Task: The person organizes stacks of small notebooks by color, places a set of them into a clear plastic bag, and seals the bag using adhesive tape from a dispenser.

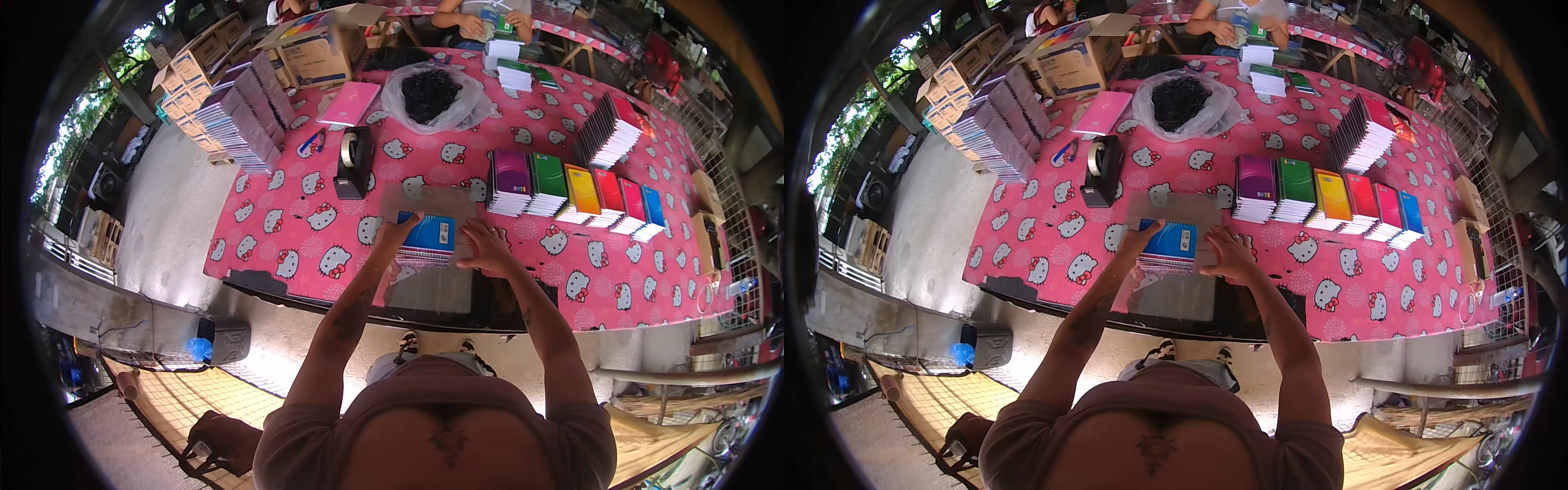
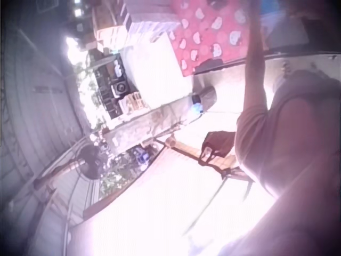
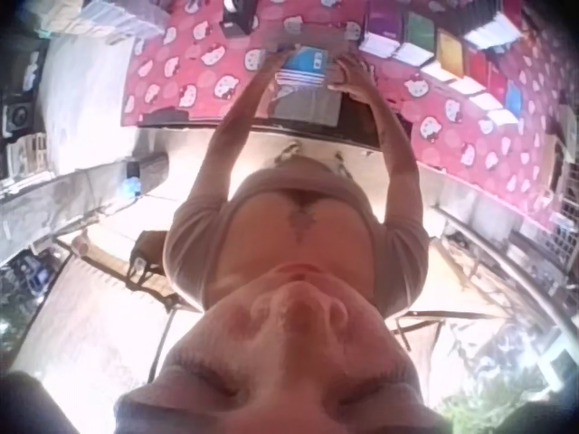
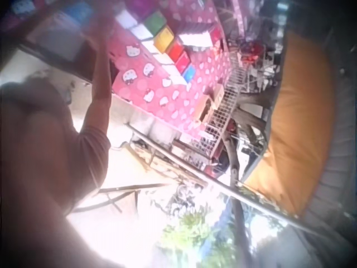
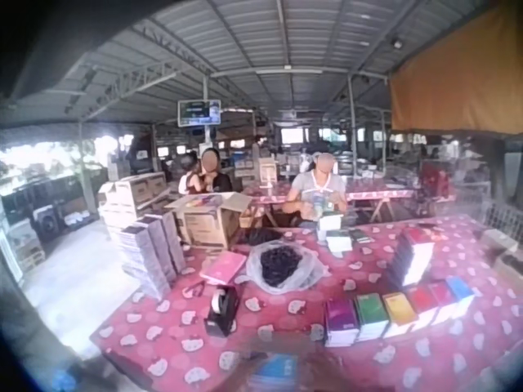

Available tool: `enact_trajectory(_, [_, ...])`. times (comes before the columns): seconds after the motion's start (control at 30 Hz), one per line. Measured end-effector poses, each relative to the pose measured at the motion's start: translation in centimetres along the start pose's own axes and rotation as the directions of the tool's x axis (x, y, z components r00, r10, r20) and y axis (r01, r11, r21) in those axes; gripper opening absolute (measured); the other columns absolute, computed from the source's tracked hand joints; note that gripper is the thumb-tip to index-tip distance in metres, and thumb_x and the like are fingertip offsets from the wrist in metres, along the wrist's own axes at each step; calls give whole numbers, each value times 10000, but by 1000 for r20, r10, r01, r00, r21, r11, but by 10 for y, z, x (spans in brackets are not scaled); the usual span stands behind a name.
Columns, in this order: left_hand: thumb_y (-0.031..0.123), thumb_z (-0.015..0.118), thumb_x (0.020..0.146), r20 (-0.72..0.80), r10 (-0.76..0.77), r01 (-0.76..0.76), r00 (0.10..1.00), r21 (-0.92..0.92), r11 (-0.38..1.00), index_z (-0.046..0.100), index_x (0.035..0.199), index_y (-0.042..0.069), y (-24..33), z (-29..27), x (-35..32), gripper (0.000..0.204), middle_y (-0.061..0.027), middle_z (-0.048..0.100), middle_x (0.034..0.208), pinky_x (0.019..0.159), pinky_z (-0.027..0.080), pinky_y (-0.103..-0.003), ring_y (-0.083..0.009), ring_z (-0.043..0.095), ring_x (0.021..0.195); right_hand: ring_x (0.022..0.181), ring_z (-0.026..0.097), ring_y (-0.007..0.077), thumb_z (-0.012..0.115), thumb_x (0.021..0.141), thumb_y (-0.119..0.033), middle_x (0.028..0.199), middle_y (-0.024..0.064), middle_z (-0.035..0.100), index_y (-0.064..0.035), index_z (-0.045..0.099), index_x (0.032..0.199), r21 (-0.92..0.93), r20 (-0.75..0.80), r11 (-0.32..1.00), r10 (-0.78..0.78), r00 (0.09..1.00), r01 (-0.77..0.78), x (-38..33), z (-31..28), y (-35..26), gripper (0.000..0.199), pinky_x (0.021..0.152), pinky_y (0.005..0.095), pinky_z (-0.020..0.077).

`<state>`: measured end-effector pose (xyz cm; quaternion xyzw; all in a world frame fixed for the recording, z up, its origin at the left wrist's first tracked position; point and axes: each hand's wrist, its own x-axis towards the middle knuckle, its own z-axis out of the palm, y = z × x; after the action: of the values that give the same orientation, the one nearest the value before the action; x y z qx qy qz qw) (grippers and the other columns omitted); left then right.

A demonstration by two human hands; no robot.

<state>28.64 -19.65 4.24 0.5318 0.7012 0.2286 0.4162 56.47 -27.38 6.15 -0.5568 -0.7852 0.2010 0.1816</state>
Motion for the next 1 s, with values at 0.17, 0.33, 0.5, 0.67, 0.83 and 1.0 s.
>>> enact_trajectory(0.17, [837,569,756,-34,59,-47,998,273,961,683,1102,-91,36,-10,-19,997,-283,697,1082,943,490,-466,-406,656,1108,1031,632,211,699,883,-261,1174,105,624,-16,569,1288,918,153,255,482,863,-305,0,35,4,490,816,324,543])
enact_trajectory(0.33, [652,596,882,14,111,-109,994,-127,986,706,1036,27,-26,-31,1,653,-128,713,939,734,518,-350,-251,687,874,916,604,126,638,952,-265,1059,45,617,-36,595,1229,907,250,208,435,865,-367,5,42,-39,362,754,267,495])
enact_trajectory(0.5, [446,632,946,308,43,158,950,-596,787,659,1062,101,-16,-25,-9,365,13,648,857,564,457,-221,-88,598,687,949,614,140,615,968,-334,1099,36,623,-75,612,1218,903,245,205,476,845,-377,-5,41,-20,360,814,295,502])
enact_trajectory(0.67, [335,561,975,82,238,-181,968,-428,885,651,1091,84,-57,-23,-4,291,-93,651,798,552,478,-374,-263,609,626,877,649,148,640,924,-253,1000,46,658,-84,629,1140,934,149,190,565,812,-303,-20,55,-5,275,756,325,534])
enact_trajectory(0.83, [189,737,856,435,655,-711,618,-47,701,660,900,98,-76,-82,-77,128,-91,671,813,690,523,-410,-283,669,791,772,701,204,721,824,-105,846,57,715,-70,714,861,157,18,967,-206,978,201,-74,31,-83,52,690,357,542])
enact_trajectory(1.0, [231,770,830,450,776,-873,443,20,487,659,882,119,-76,-78,-72,166,-69,663,818,756,506,-404,-272,645,816,813,693,300,740,801,-157,874,77,712,-121,718,948,300,-2,947,-118,993,113,-73,57,-63,153,723,412,535])
